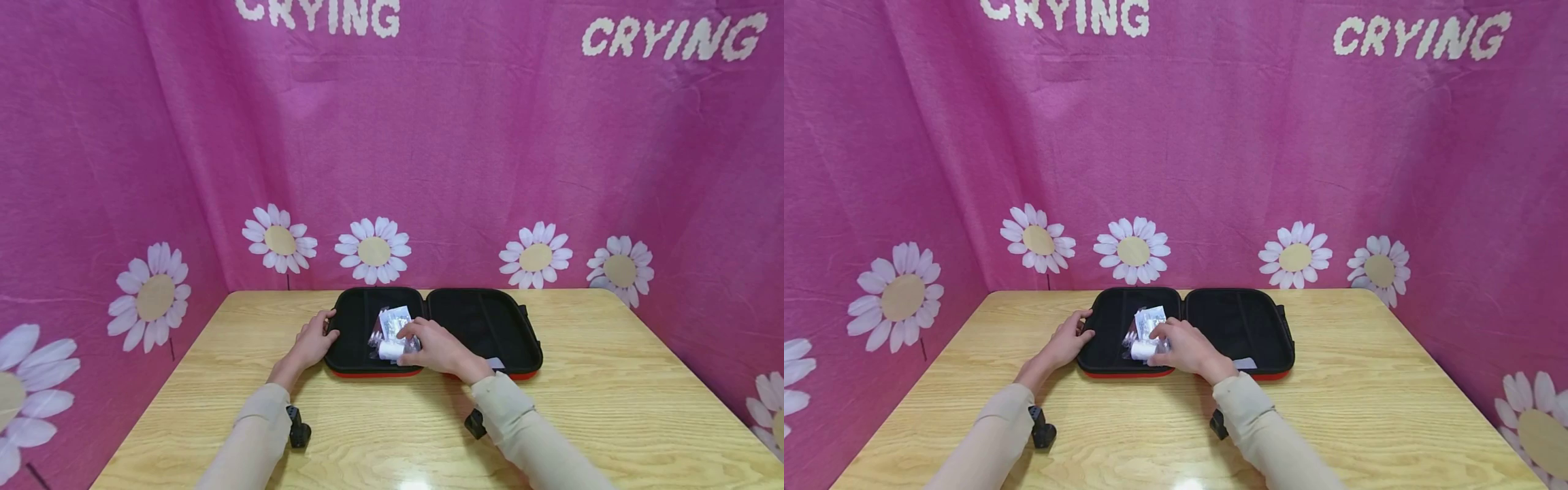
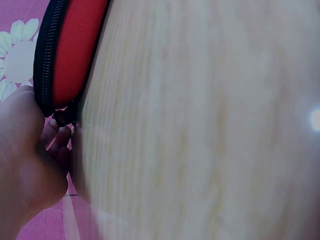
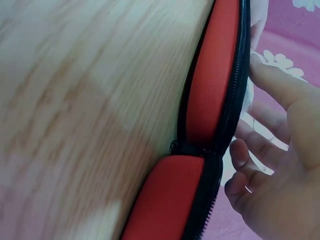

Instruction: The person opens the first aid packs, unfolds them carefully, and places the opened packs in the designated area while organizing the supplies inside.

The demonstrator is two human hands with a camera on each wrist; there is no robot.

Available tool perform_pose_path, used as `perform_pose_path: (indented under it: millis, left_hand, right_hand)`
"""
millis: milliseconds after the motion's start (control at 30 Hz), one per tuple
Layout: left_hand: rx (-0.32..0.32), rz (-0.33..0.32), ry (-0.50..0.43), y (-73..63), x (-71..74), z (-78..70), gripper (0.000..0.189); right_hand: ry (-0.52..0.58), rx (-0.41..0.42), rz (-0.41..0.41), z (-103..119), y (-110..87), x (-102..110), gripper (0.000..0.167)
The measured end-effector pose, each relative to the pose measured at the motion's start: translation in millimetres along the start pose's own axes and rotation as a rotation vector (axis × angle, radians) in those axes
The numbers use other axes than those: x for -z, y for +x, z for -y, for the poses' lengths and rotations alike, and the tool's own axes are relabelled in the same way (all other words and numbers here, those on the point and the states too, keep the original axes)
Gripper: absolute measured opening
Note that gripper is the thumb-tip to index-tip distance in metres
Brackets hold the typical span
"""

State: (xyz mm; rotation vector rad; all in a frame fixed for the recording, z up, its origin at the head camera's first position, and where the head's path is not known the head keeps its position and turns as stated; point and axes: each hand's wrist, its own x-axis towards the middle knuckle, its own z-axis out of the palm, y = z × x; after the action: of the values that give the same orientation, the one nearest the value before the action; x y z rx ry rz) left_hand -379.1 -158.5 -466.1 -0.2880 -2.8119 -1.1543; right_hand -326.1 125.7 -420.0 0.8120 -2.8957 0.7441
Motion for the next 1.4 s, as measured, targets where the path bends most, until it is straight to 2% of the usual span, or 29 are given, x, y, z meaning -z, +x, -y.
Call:
perform_pose_path:
  millis: [233,500,667,967,1400]
  left_hand:
    - [0.004,0.002,-0.003,-0.9,-0.2,-1.1,0.052]
    - [-0.001,-0.004,-0.006,1.0,-0.5,0.9,0.052]
    - [0.004,-0.004,-0.006,1.4,-1.1,1.3,0.051]
    - [-0.001,-0.006,-0.006,-0.8,0.1,-1.0,0.051]
    - [0.006,-0.001,-0.008,-0.8,-0.8,-0.3,0.052]
  right_hand:
    - [-0.030,-0.022,-0.018,3.2,-0.8,-2.5,0.038]
    - [-0.011,0.041,-0.083,0.0,-3.4,4.8,0.034]
    - [0.023,0.047,-0.122,-8.5,-6.0,8.8,0.030]
    - [0.114,0.066,-0.145,-23.6,-15.5,23.9,0.027]
    - [0.130,0.072,-0.204,-42.6,-33.1,43.6,0.030]
